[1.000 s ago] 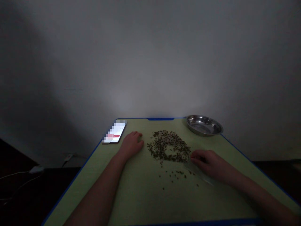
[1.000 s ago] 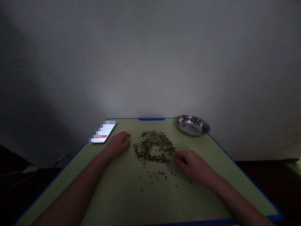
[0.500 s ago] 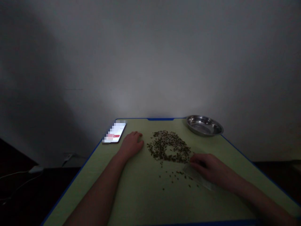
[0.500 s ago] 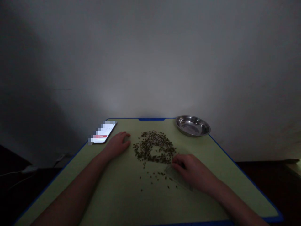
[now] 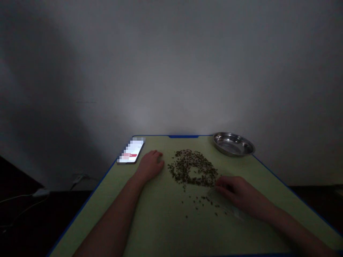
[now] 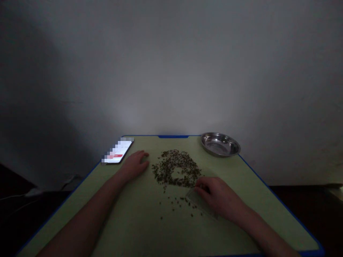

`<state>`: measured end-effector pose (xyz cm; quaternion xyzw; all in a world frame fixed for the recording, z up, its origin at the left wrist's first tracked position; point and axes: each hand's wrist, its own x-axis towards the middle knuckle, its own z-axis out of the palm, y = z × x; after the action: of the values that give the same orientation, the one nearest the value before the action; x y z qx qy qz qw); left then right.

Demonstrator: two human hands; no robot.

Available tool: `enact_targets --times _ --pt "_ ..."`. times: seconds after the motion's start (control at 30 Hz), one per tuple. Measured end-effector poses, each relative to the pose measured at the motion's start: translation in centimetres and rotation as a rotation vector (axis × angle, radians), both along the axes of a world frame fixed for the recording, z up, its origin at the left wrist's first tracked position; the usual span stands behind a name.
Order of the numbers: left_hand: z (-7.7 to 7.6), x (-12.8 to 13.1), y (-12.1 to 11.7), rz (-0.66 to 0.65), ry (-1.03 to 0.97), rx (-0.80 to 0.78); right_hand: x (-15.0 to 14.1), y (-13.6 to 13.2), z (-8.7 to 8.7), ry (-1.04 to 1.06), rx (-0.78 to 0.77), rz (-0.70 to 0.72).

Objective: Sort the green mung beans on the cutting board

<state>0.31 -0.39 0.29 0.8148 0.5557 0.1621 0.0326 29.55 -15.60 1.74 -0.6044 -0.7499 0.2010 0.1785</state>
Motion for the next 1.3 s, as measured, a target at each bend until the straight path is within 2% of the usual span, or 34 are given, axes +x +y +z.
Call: enact_targets --times 0.33,0.5,0.97,1.3 --pt "-0.1 0.0 0.0 0.004 -0.008 -0.005 -1.0 0.3 -0.1 0.003 0.002 0.003" --pt "0.0 0.0 -0.1 0.0 -0.008 -0.008 -1.5 1.0 0.4 -0.026 0.036 0.026" --pt "-0.1 -0.1 -0.1 0.016 -0.006 -0.005 -4.5 2.8 0.4 -0.117 0.101 0.087" --pt "0.0 -0.1 -0.1 0.01 0.003 -0.008 -5.6 3.4 1.3 -0.171 0.163 0.097"
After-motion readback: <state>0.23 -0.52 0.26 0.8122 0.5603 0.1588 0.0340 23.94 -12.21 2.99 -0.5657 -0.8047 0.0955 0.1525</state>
